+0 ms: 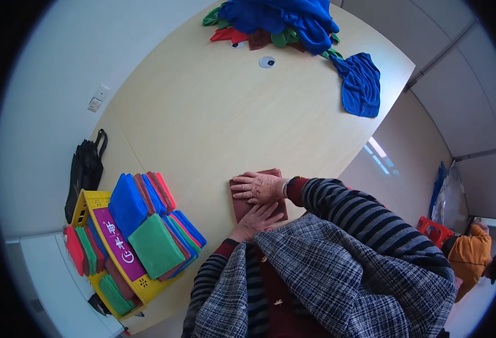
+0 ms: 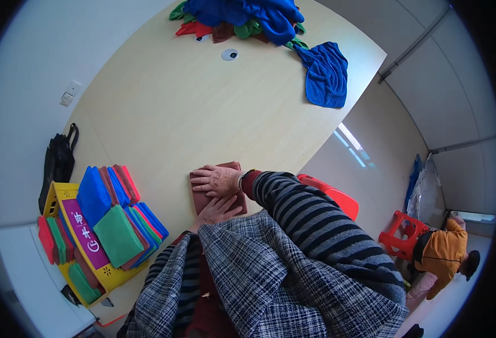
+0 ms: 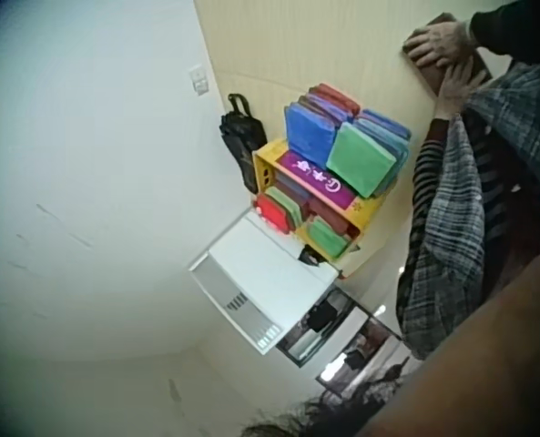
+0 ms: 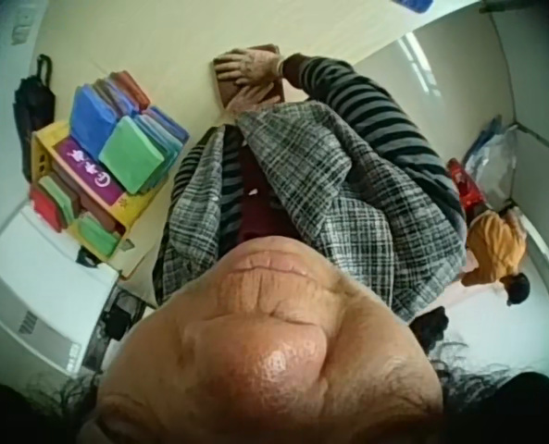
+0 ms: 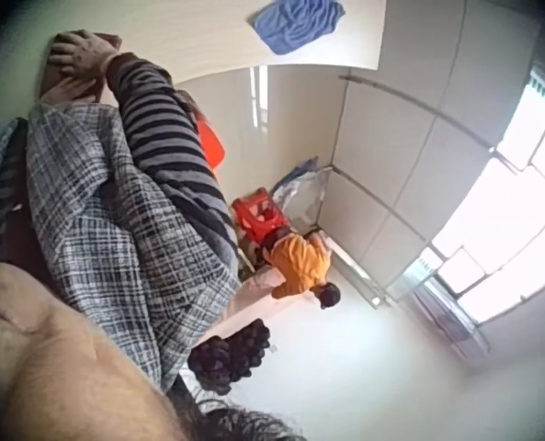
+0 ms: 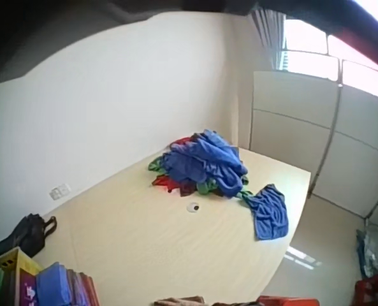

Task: Folding various colored cloths neatly on a light-colored table.

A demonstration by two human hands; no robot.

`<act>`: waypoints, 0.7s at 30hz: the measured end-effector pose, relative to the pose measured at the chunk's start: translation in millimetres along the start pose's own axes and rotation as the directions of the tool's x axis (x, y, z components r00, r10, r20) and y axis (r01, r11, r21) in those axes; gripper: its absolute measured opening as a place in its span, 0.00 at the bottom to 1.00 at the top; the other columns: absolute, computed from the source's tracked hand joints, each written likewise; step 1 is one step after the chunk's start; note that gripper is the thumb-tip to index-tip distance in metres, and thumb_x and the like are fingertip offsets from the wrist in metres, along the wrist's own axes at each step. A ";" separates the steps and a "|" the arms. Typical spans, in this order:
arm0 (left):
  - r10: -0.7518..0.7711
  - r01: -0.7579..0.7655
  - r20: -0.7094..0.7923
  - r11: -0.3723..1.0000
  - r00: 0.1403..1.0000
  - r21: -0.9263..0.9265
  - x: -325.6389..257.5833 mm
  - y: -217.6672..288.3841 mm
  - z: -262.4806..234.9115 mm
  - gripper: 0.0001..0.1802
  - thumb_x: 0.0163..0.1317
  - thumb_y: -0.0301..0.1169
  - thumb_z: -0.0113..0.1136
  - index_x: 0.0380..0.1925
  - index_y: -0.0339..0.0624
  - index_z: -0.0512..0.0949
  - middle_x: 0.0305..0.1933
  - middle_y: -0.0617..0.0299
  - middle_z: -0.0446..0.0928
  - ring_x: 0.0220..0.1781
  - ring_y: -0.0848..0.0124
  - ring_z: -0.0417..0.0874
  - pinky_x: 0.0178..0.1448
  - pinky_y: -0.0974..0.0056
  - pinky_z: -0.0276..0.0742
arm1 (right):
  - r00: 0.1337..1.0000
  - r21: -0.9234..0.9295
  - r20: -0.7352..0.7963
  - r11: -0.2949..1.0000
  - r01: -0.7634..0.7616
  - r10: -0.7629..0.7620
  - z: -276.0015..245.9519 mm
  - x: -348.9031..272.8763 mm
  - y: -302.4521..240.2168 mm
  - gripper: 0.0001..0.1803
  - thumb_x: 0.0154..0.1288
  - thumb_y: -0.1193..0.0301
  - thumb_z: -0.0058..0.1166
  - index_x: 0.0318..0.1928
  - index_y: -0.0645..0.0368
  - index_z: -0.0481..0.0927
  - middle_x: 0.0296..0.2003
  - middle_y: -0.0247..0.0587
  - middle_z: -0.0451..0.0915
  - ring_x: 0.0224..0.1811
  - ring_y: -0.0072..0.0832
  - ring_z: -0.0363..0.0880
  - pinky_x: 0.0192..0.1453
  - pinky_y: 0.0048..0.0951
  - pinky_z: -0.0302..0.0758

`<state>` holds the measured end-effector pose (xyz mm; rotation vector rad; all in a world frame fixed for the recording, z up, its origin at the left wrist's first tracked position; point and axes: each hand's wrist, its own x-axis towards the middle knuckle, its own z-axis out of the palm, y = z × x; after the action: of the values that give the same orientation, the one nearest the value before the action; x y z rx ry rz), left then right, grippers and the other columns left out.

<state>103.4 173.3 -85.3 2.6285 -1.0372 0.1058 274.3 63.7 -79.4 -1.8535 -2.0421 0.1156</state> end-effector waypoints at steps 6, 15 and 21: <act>0.037 -0.034 -0.054 0.998 0.998 0.062 -2.7 -8.3 5.9 0.28 0.65 0.50 0.52 0.65 0.61 0.74 0.74 0.52 0.63 0.72 0.56 0.68 0.74 0.49 0.64 | 0.998 0.037 0.055 0.999 -0.018 0.016 -5.0 7.8 -1.3 0.28 0.72 0.55 0.46 0.69 0.47 0.70 0.73 0.36 0.63 0.80 0.39 0.49 0.80 0.49 0.50; 0.052 -0.044 -0.052 0.989 0.997 0.144 -5.5 -12.9 12.2 0.28 0.65 0.50 0.53 0.66 0.64 0.74 0.74 0.54 0.64 0.73 0.57 0.67 0.74 0.48 0.63 | 0.998 0.059 0.067 0.998 -0.013 0.009 -1.4 10.8 5.2 0.28 0.72 0.56 0.45 0.70 0.47 0.69 0.74 0.36 0.62 0.80 0.39 0.49 0.79 0.48 0.51; 0.035 -0.027 -0.074 0.994 0.997 0.111 -5.1 -5.8 5.7 0.29 0.63 0.47 0.58 0.65 0.64 0.74 0.76 0.54 0.62 0.74 0.57 0.65 0.75 0.47 0.61 | 0.999 0.040 0.054 0.999 -0.002 0.000 -5.3 9.8 -2.4 0.28 0.72 0.55 0.46 0.70 0.46 0.69 0.74 0.37 0.62 0.80 0.39 0.49 0.79 0.48 0.53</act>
<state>103.3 178.8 -93.2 2.6828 -1.0752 0.2754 273.2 71.9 -71.6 -1.8459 -2.0596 0.2080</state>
